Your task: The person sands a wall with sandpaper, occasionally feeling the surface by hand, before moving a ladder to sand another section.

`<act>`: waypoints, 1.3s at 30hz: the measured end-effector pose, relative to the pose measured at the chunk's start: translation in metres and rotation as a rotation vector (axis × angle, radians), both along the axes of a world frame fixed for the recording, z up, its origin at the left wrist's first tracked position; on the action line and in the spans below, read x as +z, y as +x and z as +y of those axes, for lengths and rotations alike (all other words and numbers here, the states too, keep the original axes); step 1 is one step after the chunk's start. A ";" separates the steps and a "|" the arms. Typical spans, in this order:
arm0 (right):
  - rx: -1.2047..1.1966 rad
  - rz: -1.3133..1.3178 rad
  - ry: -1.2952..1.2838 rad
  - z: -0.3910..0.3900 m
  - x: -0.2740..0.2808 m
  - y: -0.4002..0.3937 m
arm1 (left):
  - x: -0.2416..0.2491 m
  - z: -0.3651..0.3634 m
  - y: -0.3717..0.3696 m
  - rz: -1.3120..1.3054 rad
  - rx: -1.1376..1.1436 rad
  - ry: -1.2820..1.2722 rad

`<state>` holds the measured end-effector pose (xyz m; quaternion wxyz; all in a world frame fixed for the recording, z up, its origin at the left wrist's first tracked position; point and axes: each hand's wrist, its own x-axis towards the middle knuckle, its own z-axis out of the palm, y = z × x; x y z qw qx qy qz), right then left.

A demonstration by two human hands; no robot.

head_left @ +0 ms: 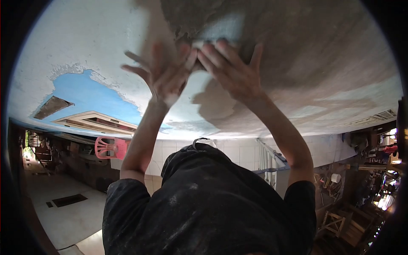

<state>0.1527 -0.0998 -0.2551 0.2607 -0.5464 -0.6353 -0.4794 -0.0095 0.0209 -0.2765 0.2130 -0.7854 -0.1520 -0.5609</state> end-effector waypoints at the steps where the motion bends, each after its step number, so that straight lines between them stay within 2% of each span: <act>1: -0.019 0.032 -0.002 -0.002 0.008 -0.004 | 0.018 -0.005 0.002 -0.017 -0.033 0.003; 4: 0.007 0.017 0.088 0.008 0.010 -0.002 | 0.025 -0.005 0.010 -0.059 -0.025 -0.004; 5: -0.004 0.005 0.060 0.008 0.002 -0.001 | 0.016 -0.006 0.011 -0.067 -0.070 -0.032; 8: 0.000 -0.033 -0.004 0.003 -0.036 0.003 | -0.041 0.001 -0.001 0.074 0.045 -0.018; 11: 0.028 -0.038 -0.019 -0.001 -0.042 0.007 | -0.030 -0.010 0.003 0.052 0.019 0.107; 16: -0.010 0.105 0.024 -0.005 0.011 0.006 | 0.018 -0.017 0.020 -0.026 -0.124 -0.132; 18: -0.028 0.048 0.044 -0.002 0.003 0.009 | 0.019 -0.016 0.023 -0.043 -0.142 -0.134; 20: -0.058 0.001 0.013 -0.003 -0.023 0.012 | -0.009 -0.013 0.021 -0.032 -0.135 -0.125; 21: -0.049 -0.005 0.001 -0.004 -0.035 0.013 | -0.029 -0.012 0.017 0.051 -0.057 -0.130; 23: -0.026 -0.020 -0.021 -0.006 -0.050 0.016 | -0.035 -0.013 0.019 0.033 -0.084 -0.119; 26: -0.013 -0.041 0.012 -0.007 -0.030 0.022 | -0.007 -0.021 0.022 0.030 -0.087 -0.093; 29: -0.072 0.051 0.047 -0.013 0.014 0.017 | 0.024 -0.026 0.029 -0.003 -0.131 -0.113; 31: -0.039 0.040 0.055 -0.011 0.009 0.019 | 0.032 -0.023 0.035 -0.039 -0.094 -0.030; 32: -0.031 0.034 0.068 -0.011 0.006 0.021 | 0.026 -0.023 0.034 -0.025 -0.115 -0.074; 34: -0.029 -0.002 0.014 -0.012 -0.033 0.026 | -0.008 -0.025 0.029 -0.007 -0.156 -0.162; 35: -0.025 -0.022 -0.011 -0.012 -0.045 0.028 | -0.019 -0.023 0.028 0.050 -0.108 -0.155; 39: -0.012 -0.019 0.021 -0.015 -0.029 0.030 | -0.008 -0.026 0.030 0.069 -0.069 -0.049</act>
